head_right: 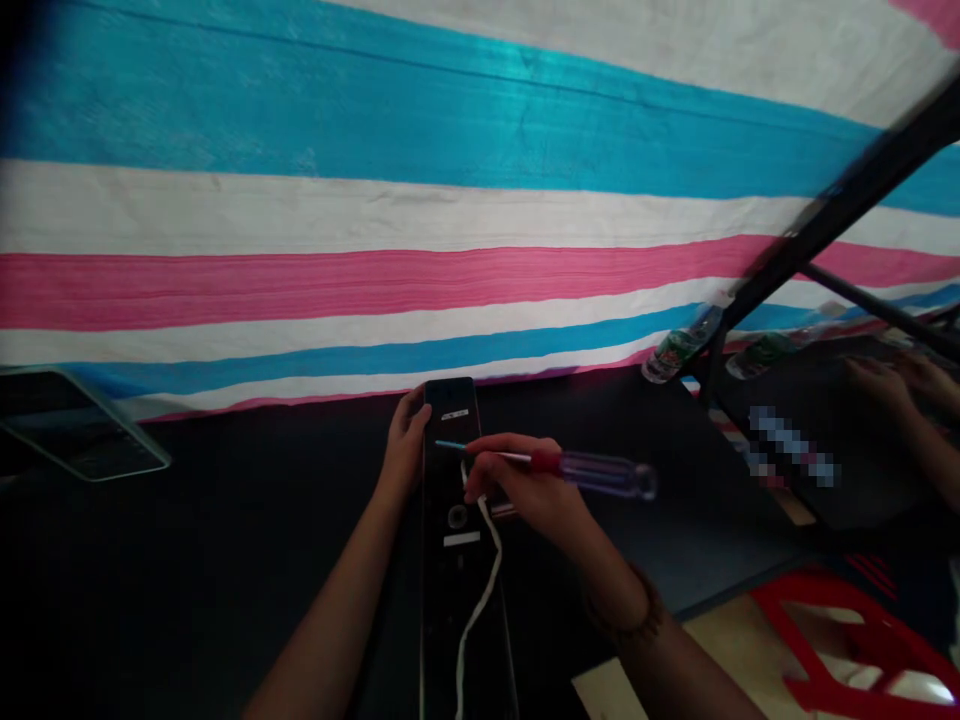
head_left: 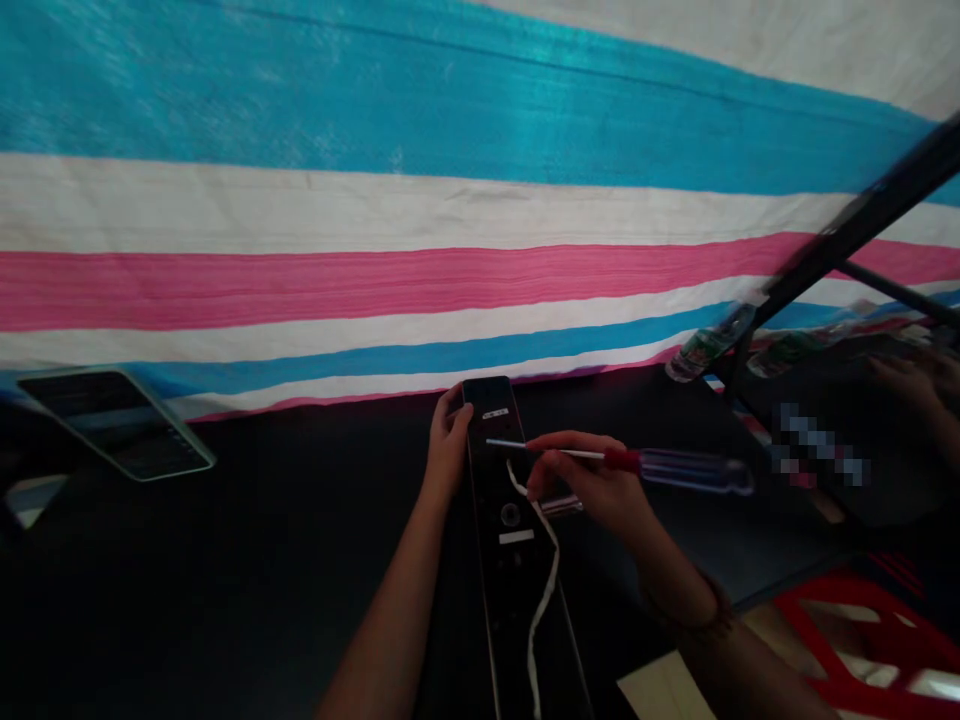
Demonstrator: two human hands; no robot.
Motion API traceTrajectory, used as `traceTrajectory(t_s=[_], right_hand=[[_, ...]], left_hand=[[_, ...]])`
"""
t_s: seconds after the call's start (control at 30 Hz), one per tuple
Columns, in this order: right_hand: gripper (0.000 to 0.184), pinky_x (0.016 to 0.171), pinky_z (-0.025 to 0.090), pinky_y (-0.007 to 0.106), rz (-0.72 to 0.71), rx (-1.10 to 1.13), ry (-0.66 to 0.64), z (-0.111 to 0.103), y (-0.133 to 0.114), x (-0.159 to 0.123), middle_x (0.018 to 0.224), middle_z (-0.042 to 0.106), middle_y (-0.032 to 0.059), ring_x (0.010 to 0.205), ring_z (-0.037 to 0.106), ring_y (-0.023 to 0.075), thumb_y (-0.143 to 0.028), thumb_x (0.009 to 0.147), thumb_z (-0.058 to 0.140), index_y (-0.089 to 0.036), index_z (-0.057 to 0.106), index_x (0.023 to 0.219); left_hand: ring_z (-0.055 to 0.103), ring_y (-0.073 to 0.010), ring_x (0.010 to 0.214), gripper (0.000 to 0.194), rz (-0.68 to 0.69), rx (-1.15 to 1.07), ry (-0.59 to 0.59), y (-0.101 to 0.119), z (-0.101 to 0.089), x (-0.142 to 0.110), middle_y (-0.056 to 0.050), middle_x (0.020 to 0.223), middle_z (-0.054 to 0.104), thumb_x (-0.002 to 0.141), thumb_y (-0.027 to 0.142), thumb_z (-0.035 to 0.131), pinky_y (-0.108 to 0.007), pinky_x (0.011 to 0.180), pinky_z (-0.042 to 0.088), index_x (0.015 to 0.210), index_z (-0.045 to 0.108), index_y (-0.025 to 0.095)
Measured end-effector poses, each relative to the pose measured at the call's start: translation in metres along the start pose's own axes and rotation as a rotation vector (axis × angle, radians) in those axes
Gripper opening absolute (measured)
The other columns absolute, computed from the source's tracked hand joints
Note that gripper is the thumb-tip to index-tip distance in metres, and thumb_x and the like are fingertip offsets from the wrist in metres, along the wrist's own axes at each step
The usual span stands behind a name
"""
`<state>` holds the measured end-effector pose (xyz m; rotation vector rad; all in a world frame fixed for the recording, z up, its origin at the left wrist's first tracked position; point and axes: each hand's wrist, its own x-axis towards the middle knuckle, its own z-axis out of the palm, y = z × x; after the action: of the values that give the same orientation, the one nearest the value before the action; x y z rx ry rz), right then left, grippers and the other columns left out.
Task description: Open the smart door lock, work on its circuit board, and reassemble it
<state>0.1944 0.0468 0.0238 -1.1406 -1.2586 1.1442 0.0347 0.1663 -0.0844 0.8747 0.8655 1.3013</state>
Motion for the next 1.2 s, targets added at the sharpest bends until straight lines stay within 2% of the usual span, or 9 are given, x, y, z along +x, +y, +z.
traceTrajectory(t_s=[0.1,0.2,0.37,0.47,0.57,0.7,0.83,1.0,1.2], right_hand=[[0.034,0.050,0.053,0.024,-0.031,-0.004,-0.046,0.002,0.006,0.013,0.063,0.069,0.0013,0.052,0.065,0.0134,-0.051,0.093,0.065,-0.018,0.074,0.093],[0.037,0.045,0.047,0.021,-0.074,-0.093,-0.006,0.005,0.019,0.021,0.062,0.067,0.0006,0.048,0.060,0.0107,-0.054,0.093,0.064,-0.019,0.072,0.085],[0.035,0.048,0.049,0.022,-0.154,-0.163,0.051,0.006,0.039,0.023,0.066,0.068,0.0008,0.052,0.060,0.0110,-0.053,0.095,0.061,-0.019,0.071,0.092],[0.029,0.050,0.049,0.022,-0.229,-0.197,0.034,0.004,0.045,0.019,0.068,0.068,0.0013,0.053,0.060,0.0113,-0.046,0.098,0.059,-0.020,0.072,0.096],[0.021,0.051,0.049,0.024,-0.306,-0.267,0.027,0.001,0.050,0.014,0.070,0.068,0.0019,0.055,0.061,0.0123,-0.038,0.099,0.059,-0.022,0.073,0.099],[0.017,0.051,0.048,0.026,-0.391,-0.281,0.038,0.002,0.049,0.012,0.069,0.067,0.0020,0.057,0.061,0.0141,-0.033,0.099,0.060,-0.023,0.073,0.100],[0.015,0.052,0.047,0.027,-0.457,-0.194,0.073,0.006,0.044,0.012,0.067,0.066,0.0020,0.056,0.060,0.0146,-0.032,0.100,0.060,-0.023,0.072,0.100],[0.019,0.054,0.049,0.028,-0.402,-0.220,0.068,0.005,0.038,0.014,0.066,0.067,0.0024,0.057,0.061,0.0155,-0.034,0.101,0.057,-0.023,0.072,0.099],[0.028,0.054,0.050,0.028,-0.412,-0.230,0.031,0.004,0.035,0.017,0.066,0.068,0.0035,0.056,0.062,0.0156,-0.043,0.101,0.055,-0.021,0.073,0.096]], left_hand=[[0.073,-0.0236,0.093,0.055,-0.004,0.018,0.018,0.003,0.000,-0.002,-0.010,0.114,0.073,0.081,0.044,0.075,-0.027,0.067,0.058,0.129,0.061,0.021],[0.073,-0.0239,0.098,0.054,-0.019,0.041,0.032,0.005,0.000,-0.004,-0.010,0.118,0.072,0.083,0.044,0.074,-0.026,0.069,0.058,0.130,0.061,0.023],[0.070,-0.0241,0.105,0.049,-0.004,0.098,0.056,0.006,0.001,-0.005,-0.010,0.127,0.069,0.084,0.041,0.072,-0.026,0.075,0.058,0.129,0.063,0.022],[0.071,-0.0244,0.104,0.047,0.012,0.121,0.072,0.006,0.002,-0.005,-0.009,0.125,0.070,0.084,0.040,0.071,-0.026,0.073,0.058,0.128,0.064,0.023],[0.073,-0.0237,0.092,0.049,0.004,0.149,0.073,0.008,0.002,-0.005,-0.009,0.112,0.074,0.083,0.042,0.071,-0.026,0.065,0.057,0.128,0.063,0.022],[0.071,-0.0199,0.071,0.056,-0.036,0.160,0.087,0.011,0.002,-0.006,-0.006,0.091,0.075,0.080,0.043,0.073,-0.024,0.052,0.052,0.131,0.062,0.022],[0.070,-0.0192,0.066,0.057,-0.045,0.170,0.114,0.013,0.003,-0.008,-0.005,0.087,0.075,0.079,0.044,0.074,-0.024,0.052,0.053,0.130,0.063,0.021],[0.072,-0.0222,0.079,0.054,-0.018,0.202,0.145,0.015,0.006,-0.008,-0.007,0.097,0.076,0.078,0.044,0.074,-0.025,0.058,0.055,0.126,0.065,0.020],[0.072,-0.0236,0.092,0.048,0.011,0.193,0.177,0.014,0.007,-0.007,-0.009,0.114,0.073,0.077,0.040,0.074,-0.024,0.061,0.055,0.121,0.067,0.020]])
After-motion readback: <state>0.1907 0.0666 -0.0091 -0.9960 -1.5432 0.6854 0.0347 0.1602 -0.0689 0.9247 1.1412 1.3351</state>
